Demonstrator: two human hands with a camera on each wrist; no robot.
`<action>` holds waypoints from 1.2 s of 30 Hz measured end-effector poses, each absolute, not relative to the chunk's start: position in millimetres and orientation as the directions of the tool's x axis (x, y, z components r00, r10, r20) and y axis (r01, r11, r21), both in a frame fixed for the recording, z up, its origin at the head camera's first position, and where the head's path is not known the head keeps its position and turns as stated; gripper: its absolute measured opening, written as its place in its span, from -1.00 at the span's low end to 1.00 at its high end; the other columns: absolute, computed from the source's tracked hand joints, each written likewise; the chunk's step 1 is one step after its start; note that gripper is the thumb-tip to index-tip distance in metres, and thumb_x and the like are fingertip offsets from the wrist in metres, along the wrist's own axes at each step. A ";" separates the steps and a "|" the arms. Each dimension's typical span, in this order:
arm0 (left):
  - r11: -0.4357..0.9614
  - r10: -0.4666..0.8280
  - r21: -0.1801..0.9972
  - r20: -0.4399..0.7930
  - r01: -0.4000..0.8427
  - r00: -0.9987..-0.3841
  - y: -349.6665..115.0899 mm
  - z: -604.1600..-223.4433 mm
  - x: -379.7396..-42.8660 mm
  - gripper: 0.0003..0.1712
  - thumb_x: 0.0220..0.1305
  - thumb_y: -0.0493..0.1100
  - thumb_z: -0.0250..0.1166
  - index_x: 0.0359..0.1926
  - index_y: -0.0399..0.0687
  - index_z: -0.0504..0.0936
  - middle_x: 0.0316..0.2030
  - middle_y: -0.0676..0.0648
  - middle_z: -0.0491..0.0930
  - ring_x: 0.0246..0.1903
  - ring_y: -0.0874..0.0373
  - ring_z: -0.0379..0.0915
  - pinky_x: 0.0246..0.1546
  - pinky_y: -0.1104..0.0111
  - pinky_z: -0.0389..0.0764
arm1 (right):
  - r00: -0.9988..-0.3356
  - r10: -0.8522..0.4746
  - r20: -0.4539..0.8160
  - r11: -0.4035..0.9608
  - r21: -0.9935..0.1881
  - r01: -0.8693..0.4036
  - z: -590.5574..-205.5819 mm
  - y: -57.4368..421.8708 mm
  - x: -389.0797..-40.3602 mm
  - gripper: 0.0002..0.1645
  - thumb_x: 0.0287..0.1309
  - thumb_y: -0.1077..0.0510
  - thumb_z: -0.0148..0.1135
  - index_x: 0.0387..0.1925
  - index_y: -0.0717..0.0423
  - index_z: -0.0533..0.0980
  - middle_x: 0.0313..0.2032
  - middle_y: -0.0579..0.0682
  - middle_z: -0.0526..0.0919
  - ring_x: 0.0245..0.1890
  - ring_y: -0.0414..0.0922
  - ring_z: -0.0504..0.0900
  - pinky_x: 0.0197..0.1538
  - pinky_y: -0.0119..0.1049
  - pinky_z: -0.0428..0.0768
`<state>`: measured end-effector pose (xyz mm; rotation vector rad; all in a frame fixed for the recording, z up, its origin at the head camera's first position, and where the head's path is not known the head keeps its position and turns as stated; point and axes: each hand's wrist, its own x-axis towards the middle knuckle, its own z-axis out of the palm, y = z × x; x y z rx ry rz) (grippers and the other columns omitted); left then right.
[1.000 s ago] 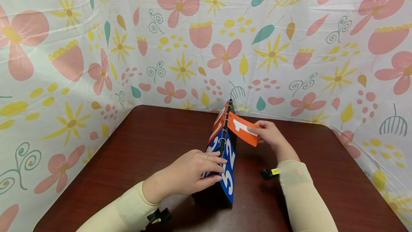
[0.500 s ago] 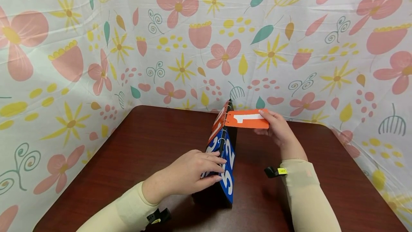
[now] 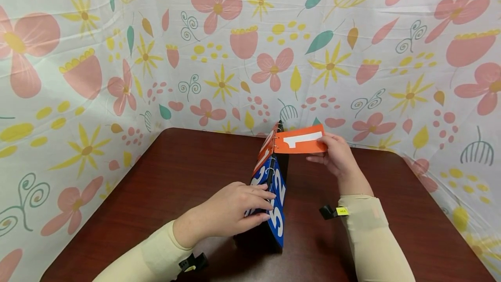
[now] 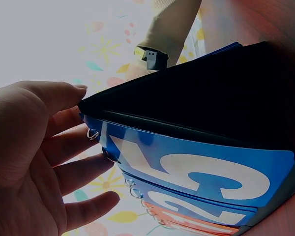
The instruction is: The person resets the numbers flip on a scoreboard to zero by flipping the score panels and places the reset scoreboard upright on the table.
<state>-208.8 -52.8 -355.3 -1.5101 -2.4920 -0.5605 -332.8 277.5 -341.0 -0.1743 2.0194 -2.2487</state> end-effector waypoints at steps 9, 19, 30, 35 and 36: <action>0.414 0.816 0.227 0.337 0.881 -0.470 -52.9 -356.2 -209.4 -0.66 0.52 0.03 0.19 0.13 0.11 0.76 0.25 0.06 0.66 0.40 0.18 0.44 0.32 0.13 0.56 | -0.969 -0.227 0.094 -0.253 -0.967 -0.034 -344.9 268.1 -333.5 -0.41 0.59 0.04 -0.11 0.50 0.16 0.16 0.05 -0.06 0.69 -0.22 -0.13 0.83 -0.16 -0.17 0.80; 0.416 0.816 0.222 0.336 0.882 -0.470 -52.9 -355.8 -209.2 -0.67 0.52 0.04 0.19 0.13 0.11 0.76 0.25 0.07 0.66 0.40 0.18 0.44 0.32 0.13 0.56 | -0.891 -0.362 0.273 -0.468 -0.880 -0.079 -359.6 235.2 -329.1 -0.35 0.59 0.03 -0.27 0.59 0.04 -0.03 0.38 0.05 0.48 0.20 -0.03 0.63 0.23 0.15 0.63; 0.410 0.817 0.216 0.345 0.886 -0.462 -52.2 -355.7 -209.2 -0.66 0.52 0.04 0.19 0.12 0.11 0.76 0.25 0.06 0.66 0.40 0.16 0.44 0.32 0.13 0.56 | -0.885 -0.181 0.430 0.008 -0.899 -0.438 -373.4 196.9 -328.7 -0.06 0.44 0.32 0.05 0.64 -0.23 -0.11 0.53 0.25 0.25 0.39 0.17 0.45 0.38 0.19 0.48; 0.407 0.815 0.210 0.356 0.889 -0.457 -52.0 -356.1 -209.2 -0.67 0.51 0.04 0.20 0.12 0.11 0.76 0.25 0.06 0.66 0.40 0.16 0.44 0.31 0.13 0.56 | -0.818 -0.221 0.532 0.285 -0.767 -0.575 -381.7 191.7 -328.7 0.01 0.40 0.33 0.05 0.66 -0.29 -0.15 0.61 0.11 0.12 0.53 0.26 0.28 0.45 0.38 0.28; 0.405 0.815 0.208 0.358 0.890 -0.455 -52.0 -356.4 -209.4 -0.66 0.52 0.04 0.19 0.12 0.11 0.76 0.25 0.06 0.66 0.40 0.16 0.45 0.31 0.13 0.56 | -0.815 -0.224 0.534 0.293 -0.761 -0.579 -382.7 191.0 -328.7 0.02 0.40 0.32 0.06 0.66 -0.31 -0.15 0.62 0.08 0.11 0.54 0.25 0.26 0.44 0.38 0.27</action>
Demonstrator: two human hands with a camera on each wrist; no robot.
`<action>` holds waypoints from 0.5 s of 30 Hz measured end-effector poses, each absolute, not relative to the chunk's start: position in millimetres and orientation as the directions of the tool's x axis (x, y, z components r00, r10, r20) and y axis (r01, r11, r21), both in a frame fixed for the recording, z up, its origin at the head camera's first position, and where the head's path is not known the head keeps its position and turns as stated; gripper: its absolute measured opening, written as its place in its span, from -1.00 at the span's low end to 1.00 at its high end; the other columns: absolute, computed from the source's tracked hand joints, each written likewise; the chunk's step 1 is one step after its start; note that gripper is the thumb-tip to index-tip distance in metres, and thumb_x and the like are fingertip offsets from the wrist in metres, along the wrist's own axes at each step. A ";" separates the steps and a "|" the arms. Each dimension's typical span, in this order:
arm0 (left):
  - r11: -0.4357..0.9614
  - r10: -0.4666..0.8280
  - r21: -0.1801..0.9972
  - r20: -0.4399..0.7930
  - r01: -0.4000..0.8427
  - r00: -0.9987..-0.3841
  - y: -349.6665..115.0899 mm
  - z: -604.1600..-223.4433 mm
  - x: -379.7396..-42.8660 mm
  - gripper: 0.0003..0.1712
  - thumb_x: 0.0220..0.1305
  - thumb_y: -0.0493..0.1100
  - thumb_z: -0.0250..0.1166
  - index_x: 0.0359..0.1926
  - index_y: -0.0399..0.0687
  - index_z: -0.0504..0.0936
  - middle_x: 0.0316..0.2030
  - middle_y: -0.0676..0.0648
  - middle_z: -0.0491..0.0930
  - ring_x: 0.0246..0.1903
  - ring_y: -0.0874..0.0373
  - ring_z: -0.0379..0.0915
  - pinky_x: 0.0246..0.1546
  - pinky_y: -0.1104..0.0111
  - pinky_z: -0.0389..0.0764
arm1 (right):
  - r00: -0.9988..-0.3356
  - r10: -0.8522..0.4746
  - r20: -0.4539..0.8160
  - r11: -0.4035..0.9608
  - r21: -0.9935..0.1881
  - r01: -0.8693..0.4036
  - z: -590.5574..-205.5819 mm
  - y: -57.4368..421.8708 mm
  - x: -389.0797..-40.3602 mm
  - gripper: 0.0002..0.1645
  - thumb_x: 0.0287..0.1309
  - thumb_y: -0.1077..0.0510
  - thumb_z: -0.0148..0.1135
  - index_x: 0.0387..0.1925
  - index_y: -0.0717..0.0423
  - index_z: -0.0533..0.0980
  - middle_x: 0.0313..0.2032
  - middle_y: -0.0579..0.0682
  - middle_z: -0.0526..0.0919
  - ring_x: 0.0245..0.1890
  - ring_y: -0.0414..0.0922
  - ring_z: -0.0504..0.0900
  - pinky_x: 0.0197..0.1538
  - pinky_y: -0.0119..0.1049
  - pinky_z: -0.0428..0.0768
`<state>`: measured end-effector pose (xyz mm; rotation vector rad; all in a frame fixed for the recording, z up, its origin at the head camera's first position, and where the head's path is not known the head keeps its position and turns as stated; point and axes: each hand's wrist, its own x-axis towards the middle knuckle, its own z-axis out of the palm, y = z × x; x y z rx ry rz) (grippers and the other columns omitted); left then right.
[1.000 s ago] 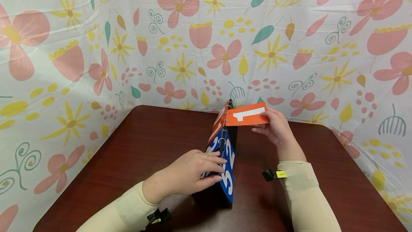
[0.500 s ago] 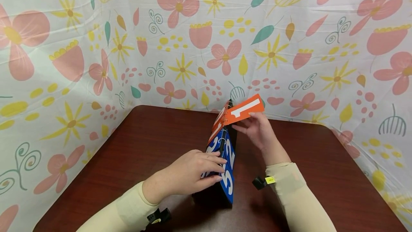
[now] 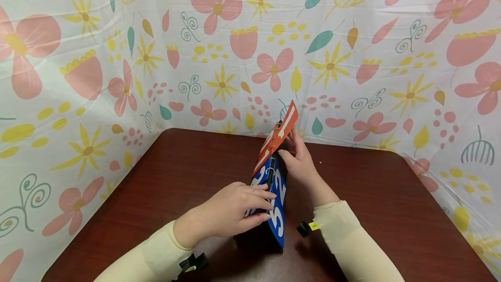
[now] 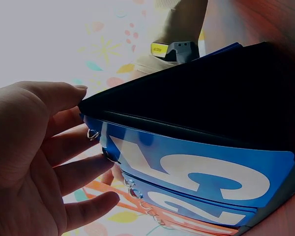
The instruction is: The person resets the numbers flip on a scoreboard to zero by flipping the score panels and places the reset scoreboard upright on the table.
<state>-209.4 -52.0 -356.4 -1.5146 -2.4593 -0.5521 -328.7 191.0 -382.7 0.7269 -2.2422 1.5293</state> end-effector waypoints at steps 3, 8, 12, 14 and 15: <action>0.398 0.817 0.209 0.363 0.893 -0.449 -52.0 -356.8 -209.8 -0.66 0.52 0.04 0.20 0.12 0.10 0.76 0.25 0.05 0.66 0.39 0.15 0.45 0.32 0.13 0.56 | -0.820 -0.233 0.523 0.298 -0.764 -0.572 -384.7 189.5 -328.6 0.04 0.38 0.26 0.12 0.66 -0.33 -0.17 0.62 0.07 0.11 0.56 0.22 0.24 0.42 0.41 0.27; 0.395 0.818 0.221 0.357 0.892 -0.451 -51.9 -356.3 -210.7 -0.66 0.52 0.04 0.19 0.12 0.09 0.76 0.25 0.05 0.66 0.40 0.14 0.45 0.32 0.12 0.56 | -0.824 -0.225 0.520 0.265 -0.781 -0.565 -383.2 185.6 -328.3 0.06 0.37 0.21 0.21 0.65 -0.24 -0.18 0.53 0.13 0.30 0.52 0.22 0.30 0.40 0.42 0.28; 0.403 0.818 0.230 0.344 0.886 -0.462 -51.8 -356.0 -211.0 -0.66 0.52 0.05 0.19 0.13 0.11 0.76 0.26 0.06 0.65 0.40 0.16 0.44 0.31 0.12 0.56 | -0.802 -0.203 0.562 0.224 -0.771 -0.597 -375.2 182.4 -322.7 -0.04 0.40 0.31 0.15 0.63 -0.02 -0.12 0.44 0.28 0.39 0.40 0.34 0.42 0.36 0.45 0.31; 0.405 0.818 0.233 0.341 0.884 -0.464 -51.8 -356.3 -211.1 -0.66 0.52 0.04 0.19 0.13 0.11 0.76 0.26 0.06 0.65 0.40 0.16 0.44 0.32 0.12 0.56 | -0.792 -0.200 0.577 0.202 -0.767 -0.609 -371.9 181.8 -320.3 -0.04 0.38 0.36 0.13 0.62 0.09 -0.12 0.42 0.34 0.38 0.38 0.40 0.42 0.35 0.47 0.31; 0.405 0.818 0.234 0.340 0.884 -0.465 -51.9 -356.4 -211.0 -0.66 0.52 0.04 0.19 0.13 0.11 0.76 0.26 0.06 0.65 0.40 0.16 0.44 0.32 0.12 0.56 | -0.791 -0.199 0.579 0.201 -0.766 -0.611 -371.4 181.9 -320.4 -0.03 0.38 0.37 0.13 0.63 0.11 -0.13 0.43 0.34 0.37 0.39 0.40 0.41 0.33 0.49 0.32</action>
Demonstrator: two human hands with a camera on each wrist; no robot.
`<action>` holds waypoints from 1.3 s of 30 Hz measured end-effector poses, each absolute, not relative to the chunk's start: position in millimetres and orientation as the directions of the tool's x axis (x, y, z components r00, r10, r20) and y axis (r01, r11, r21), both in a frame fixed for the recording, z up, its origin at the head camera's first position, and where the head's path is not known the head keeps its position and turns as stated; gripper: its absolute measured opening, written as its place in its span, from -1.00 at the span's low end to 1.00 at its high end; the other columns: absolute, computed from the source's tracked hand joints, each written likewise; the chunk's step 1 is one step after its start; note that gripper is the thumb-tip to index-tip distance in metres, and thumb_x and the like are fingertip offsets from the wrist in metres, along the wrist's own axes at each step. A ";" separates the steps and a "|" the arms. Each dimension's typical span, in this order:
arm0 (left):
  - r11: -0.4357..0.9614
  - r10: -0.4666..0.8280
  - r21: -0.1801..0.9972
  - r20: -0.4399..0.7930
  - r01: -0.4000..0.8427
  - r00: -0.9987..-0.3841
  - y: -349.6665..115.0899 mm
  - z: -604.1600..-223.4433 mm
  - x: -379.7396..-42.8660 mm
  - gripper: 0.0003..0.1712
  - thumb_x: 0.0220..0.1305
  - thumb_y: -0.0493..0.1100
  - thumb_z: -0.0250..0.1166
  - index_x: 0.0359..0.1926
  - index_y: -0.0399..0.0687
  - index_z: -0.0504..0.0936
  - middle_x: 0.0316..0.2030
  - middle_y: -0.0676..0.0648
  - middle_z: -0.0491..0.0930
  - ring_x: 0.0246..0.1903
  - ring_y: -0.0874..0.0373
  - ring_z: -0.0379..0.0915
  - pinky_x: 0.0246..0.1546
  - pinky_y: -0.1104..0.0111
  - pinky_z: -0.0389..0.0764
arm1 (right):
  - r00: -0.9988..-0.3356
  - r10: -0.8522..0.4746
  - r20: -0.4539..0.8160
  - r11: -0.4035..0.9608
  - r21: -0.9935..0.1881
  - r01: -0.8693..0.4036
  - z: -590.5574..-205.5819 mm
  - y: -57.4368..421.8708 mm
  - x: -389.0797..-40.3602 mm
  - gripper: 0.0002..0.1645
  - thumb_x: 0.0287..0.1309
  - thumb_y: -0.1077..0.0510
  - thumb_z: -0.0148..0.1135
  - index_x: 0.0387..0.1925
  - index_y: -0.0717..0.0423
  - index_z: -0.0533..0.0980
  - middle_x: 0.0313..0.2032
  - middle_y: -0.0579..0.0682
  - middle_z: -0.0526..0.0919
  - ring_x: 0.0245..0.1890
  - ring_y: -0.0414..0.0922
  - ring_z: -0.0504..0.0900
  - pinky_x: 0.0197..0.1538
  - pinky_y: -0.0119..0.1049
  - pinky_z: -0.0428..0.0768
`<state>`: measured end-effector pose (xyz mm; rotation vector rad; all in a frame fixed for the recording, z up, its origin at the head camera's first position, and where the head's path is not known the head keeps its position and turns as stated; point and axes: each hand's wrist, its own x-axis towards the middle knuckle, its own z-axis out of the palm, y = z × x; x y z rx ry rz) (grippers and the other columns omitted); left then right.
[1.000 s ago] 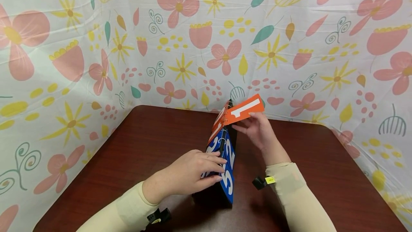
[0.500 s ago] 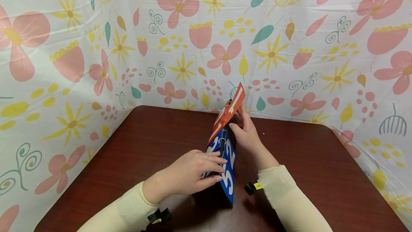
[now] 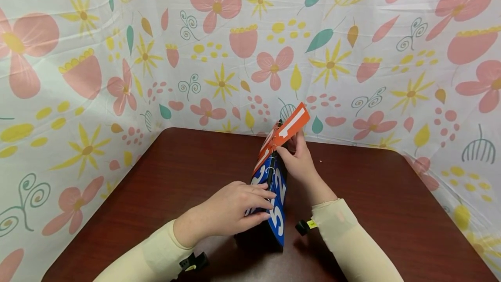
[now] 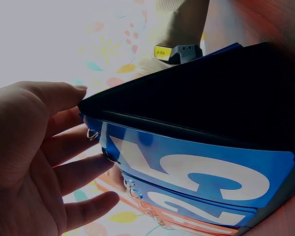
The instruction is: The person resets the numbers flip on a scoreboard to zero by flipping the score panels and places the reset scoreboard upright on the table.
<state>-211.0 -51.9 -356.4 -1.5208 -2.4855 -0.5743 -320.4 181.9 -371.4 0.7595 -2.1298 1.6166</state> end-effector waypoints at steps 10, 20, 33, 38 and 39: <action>0.394 0.818 0.228 0.354 0.890 -0.453 -51.7 -356.3 -210.4 -0.67 0.50 0.03 0.22 0.11 0.08 0.77 0.25 0.03 0.66 0.39 0.14 0.45 0.33 0.13 0.55 | -0.848 -0.213 0.484 0.397 -0.750 -0.528 -386.6 183.4 -341.9 -0.15 0.51 0.09 0.07 0.65 -0.31 -0.04 0.54 0.10 0.31 0.52 0.13 0.33 0.50 0.30 0.26; 0.387 0.824 0.230 0.348 0.893 -0.446 -51.3 -356.5 -211.8 -0.67 0.52 0.02 0.21 0.11 0.07 0.76 0.25 0.03 0.66 0.40 0.13 0.45 0.35 0.13 0.53 | -0.837 -0.306 0.454 0.530 -0.649 -0.546 -383.7 184.6 -347.0 -0.33 0.46 -0.06 0.19 0.52 -0.17 0.33 0.53 0.02 0.34 0.55 0.11 0.29 0.54 0.25 0.21; 0.402 0.818 0.228 0.346 0.887 -0.460 -51.5 -354.4 -210.4 -0.67 0.49 0.03 0.24 0.12 0.08 0.76 0.25 0.04 0.66 0.41 0.15 0.43 0.34 0.13 0.54 | -0.868 -0.334 0.367 0.546 -0.676 -0.495 -378.0 187.8 -349.4 -0.40 0.39 -0.13 0.26 0.39 -0.11 0.51 0.54 -0.06 0.33 0.58 0.09 0.22 0.52 0.31 0.20; 0.411 0.819 0.221 0.337 0.884 -0.465 -51.4 -355.3 -210.7 -0.66 0.51 0.04 0.21 0.13 0.10 0.76 0.26 0.06 0.65 0.42 0.16 0.42 0.34 0.10 0.53 | -0.864 -0.365 0.346 0.535 -0.682 -0.499 -379.7 189.1 -351.4 -0.52 0.42 -0.07 0.22 0.27 -0.01 0.59 0.57 0.00 0.25 0.59 0.12 0.18 0.53 0.30 0.18; 0.411 0.819 0.224 0.335 0.883 -0.466 -51.3 -355.3 -210.9 -0.66 0.51 0.04 0.21 0.13 0.10 0.76 0.27 0.06 0.65 0.42 0.16 0.42 0.34 0.10 0.53 | -0.861 -0.374 0.345 0.536 -0.677 -0.504 -380.4 189.0 -352.3 -0.56 0.44 -0.05 0.20 0.23 0.01 0.61 0.58 0.01 0.23 0.59 0.14 0.17 0.53 0.31 0.17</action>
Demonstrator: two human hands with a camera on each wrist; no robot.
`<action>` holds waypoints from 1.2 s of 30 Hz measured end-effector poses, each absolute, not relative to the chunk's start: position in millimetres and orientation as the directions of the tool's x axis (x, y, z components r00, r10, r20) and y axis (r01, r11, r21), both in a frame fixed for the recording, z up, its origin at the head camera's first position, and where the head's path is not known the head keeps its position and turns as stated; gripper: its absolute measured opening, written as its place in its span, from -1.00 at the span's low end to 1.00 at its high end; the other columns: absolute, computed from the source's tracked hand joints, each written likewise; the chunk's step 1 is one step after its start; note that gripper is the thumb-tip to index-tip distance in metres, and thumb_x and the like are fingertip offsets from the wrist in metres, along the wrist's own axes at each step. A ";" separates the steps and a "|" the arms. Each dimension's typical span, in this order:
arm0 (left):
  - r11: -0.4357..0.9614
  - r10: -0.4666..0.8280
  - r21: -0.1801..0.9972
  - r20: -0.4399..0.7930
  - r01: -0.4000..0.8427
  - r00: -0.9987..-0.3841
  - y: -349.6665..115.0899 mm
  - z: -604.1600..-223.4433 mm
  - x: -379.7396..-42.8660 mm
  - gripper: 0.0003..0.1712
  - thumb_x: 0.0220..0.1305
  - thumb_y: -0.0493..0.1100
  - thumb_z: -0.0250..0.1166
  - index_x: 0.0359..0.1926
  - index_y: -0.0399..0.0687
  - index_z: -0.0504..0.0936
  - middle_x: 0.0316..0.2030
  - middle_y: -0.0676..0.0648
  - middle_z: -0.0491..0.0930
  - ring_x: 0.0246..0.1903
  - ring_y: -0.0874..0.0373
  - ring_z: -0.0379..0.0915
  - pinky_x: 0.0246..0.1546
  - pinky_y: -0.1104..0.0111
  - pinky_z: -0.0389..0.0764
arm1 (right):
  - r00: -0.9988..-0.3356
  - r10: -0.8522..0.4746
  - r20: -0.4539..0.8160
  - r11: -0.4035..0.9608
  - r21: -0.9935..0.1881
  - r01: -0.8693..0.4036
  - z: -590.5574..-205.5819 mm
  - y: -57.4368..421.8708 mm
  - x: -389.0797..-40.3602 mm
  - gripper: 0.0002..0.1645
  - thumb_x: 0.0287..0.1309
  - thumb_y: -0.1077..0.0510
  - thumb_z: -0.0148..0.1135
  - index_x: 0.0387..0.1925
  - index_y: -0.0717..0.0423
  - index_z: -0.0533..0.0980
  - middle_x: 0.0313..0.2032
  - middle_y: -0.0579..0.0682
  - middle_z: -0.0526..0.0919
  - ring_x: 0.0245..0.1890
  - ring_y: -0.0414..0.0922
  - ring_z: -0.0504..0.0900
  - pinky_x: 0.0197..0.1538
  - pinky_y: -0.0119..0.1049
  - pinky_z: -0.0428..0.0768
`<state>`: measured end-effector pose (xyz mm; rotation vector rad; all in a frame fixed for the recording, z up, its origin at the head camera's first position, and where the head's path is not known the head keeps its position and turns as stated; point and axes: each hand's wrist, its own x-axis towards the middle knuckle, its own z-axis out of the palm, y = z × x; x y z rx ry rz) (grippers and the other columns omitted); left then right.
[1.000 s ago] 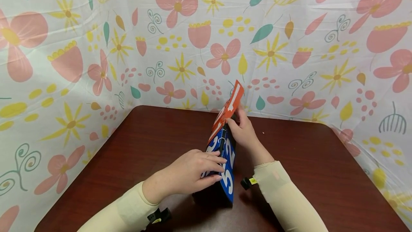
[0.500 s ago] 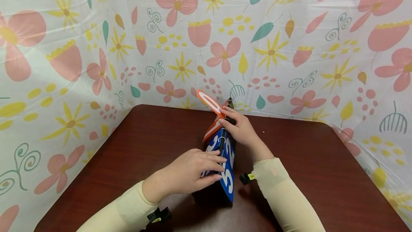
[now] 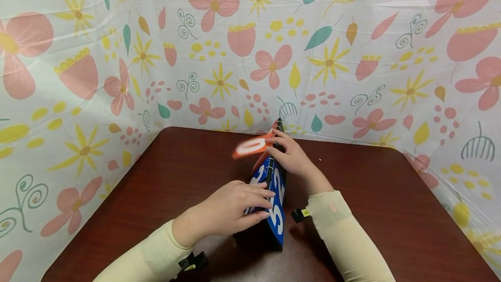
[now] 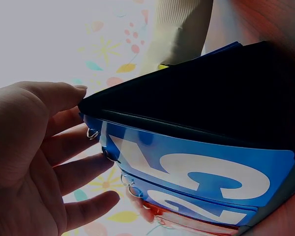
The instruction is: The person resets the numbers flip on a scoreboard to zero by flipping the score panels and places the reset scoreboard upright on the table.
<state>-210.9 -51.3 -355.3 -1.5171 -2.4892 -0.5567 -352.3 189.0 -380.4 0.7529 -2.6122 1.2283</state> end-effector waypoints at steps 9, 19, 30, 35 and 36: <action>0.387 0.822 0.239 0.349 0.891 -0.450 -50.9 -353.7 -211.0 -0.66 0.50 0.03 0.23 0.12 0.07 0.76 0.25 0.02 0.66 0.40 0.12 0.45 0.35 0.11 0.53 | -0.860 -0.404 0.311 0.527 -0.689 -0.497 -377.9 192.2 -353.1 -0.48 0.54 -0.10 0.02 0.35 0.04 0.50 0.64 0.02 0.06 0.65 0.13 0.01 0.57 0.32 0.05; 0.392 0.822 0.245 0.340 0.887 -0.457 -51.9 -355.6 -211.6 -0.65 0.50 0.04 0.22 0.15 0.09 0.75 0.29 0.02 0.63 0.41 0.13 0.44 0.37 0.10 0.51 | -0.862 -0.315 0.397 0.343 -0.799 -0.493 -339.5 229.1 -323.7 -0.47 0.47 0.02 0.17 0.38 0.06 0.45 0.42 0.12 0.46 0.40 0.06 0.49 0.37 0.00 0.55; 0.402 0.796 0.245 0.382 0.882 -0.469 -56.3 -353.3 -211.6 -0.62 0.40 0.08 0.34 0.13 0.07 0.75 0.29 0.02 0.63 0.36 0.18 0.50 0.31 0.13 0.57 | -0.881 -0.435 0.184 0.446 -0.807 -0.388 -386.7 246.4 -301.6 -0.55 0.22 -0.01 0.46 -0.01 0.21 0.58 -0.17 0.08 0.73 -0.22 -0.01 0.67 -0.16 -0.23 0.70; 0.407 0.786 0.261 0.389 0.875 -0.481 -54.3 -355.5 -211.6 -0.61 0.40 0.09 0.34 0.13 0.06 0.75 0.28 0.02 0.63 0.29 0.22 0.56 0.27 0.15 0.60 | -0.885 -0.458 0.078 0.468 -0.825 -0.315 -412.1 238.0 -302.7 -0.38 0.17 -0.05 0.50 0.11 0.17 0.46 -0.04 0.21 0.68 -0.07 -0.01 0.65 -0.05 -0.22 0.69; 0.406 0.784 0.259 0.394 0.877 -0.479 -53.6 -356.4 -211.9 -0.61 0.41 0.09 0.33 0.13 0.05 0.75 0.28 0.02 0.63 0.29 0.22 0.56 0.27 0.16 0.60 | -0.888 -0.456 0.063 0.471 -0.829 -0.300 -415.2 236.8 -303.1 -0.37 0.16 -0.05 0.50 0.12 0.15 0.45 -0.03 0.21 0.67 -0.06 -0.01 0.65 -0.05 -0.23 0.69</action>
